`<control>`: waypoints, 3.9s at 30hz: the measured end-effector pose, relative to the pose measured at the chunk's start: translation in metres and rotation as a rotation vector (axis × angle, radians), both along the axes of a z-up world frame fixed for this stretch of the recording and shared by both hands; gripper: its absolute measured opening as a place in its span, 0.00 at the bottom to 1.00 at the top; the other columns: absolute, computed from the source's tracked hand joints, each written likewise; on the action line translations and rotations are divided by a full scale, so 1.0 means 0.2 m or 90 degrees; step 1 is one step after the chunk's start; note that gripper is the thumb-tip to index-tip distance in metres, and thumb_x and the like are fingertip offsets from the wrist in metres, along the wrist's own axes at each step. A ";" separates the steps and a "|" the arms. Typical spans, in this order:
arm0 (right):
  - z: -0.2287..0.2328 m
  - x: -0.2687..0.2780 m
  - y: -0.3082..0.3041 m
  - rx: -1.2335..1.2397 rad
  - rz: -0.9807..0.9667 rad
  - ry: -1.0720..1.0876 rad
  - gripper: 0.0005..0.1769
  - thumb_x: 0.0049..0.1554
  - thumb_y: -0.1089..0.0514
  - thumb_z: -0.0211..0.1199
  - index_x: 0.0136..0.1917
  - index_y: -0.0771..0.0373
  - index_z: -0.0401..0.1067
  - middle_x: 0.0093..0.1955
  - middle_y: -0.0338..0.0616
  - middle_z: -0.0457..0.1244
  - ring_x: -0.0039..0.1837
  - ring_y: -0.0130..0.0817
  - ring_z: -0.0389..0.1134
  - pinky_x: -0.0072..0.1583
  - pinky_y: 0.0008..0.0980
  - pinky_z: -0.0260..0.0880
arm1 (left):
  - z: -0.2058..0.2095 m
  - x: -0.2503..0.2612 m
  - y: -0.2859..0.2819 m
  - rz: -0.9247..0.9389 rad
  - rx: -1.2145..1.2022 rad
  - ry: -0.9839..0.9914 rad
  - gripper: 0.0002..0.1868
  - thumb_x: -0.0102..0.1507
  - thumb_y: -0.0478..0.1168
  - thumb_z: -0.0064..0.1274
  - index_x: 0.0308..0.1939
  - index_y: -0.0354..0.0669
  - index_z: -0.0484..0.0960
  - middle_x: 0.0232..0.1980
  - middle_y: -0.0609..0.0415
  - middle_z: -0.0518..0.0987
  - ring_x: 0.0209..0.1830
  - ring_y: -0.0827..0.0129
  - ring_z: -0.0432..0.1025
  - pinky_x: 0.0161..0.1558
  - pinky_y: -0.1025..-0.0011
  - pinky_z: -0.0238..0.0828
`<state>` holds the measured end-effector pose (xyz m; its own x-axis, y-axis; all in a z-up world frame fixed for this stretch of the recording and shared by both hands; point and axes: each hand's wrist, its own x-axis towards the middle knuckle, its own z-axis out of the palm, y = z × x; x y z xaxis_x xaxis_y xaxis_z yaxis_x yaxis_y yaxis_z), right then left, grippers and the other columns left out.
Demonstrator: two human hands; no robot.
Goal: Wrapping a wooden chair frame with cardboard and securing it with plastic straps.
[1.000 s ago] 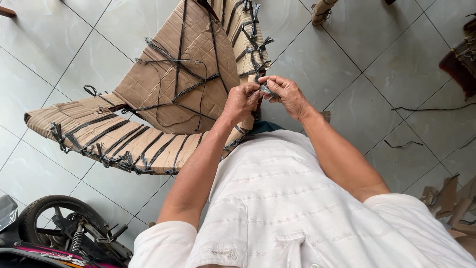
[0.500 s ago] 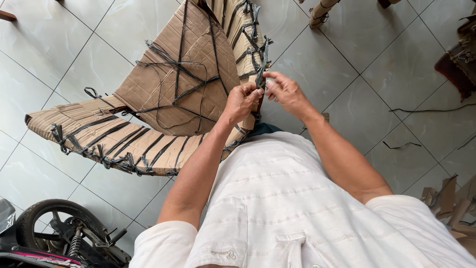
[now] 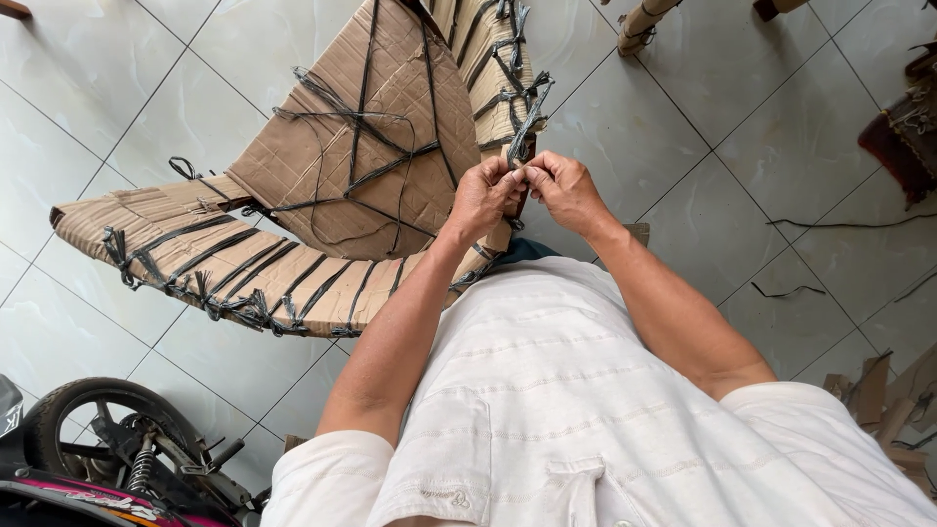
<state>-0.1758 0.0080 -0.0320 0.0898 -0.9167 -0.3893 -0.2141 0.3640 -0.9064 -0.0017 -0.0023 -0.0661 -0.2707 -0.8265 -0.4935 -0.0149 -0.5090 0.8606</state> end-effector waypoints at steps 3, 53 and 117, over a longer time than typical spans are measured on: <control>0.03 0.00 0.02 -0.027 0.007 0.021 0.09 0.68 0.57 0.60 0.50 0.63 0.76 0.37 0.46 0.67 0.41 0.29 0.72 0.42 0.25 0.76 | 0.03 0.00 -0.01 0.018 0.007 0.007 0.09 0.68 0.42 0.55 0.43 0.38 0.84 0.36 0.48 0.86 0.34 0.73 0.81 0.39 0.77 0.82; 0.13 0.11 0.02 -0.158 -0.080 0.091 0.04 0.60 0.68 0.67 0.49 0.63 0.79 0.37 0.50 0.68 0.39 0.31 0.71 0.38 0.27 0.73 | 0.12 0.02 0.00 -0.003 -0.019 -0.215 0.32 0.57 0.43 0.62 0.60 0.57 0.60 0.41 0.67 0.87 0.43 0.73 0.82 0.51 0.68 0.76; 0.05 -0.05 -0.05 0.136 0.105 -0.063 0.06 0.63 0.62 0.62 0.49 0.68 0.76 0.38 0.46 0.67 0.39 0.24 0.68 0.38 0.20 0.74 | 0.19 0.04 0.12 -0.156 -0.735 -0.650 0.10 0.69 0.48 0.51 0.38 0.49 0.77 0.36 0.56 0.72 0.44 0.63 0.70 0.53 0.63 0.61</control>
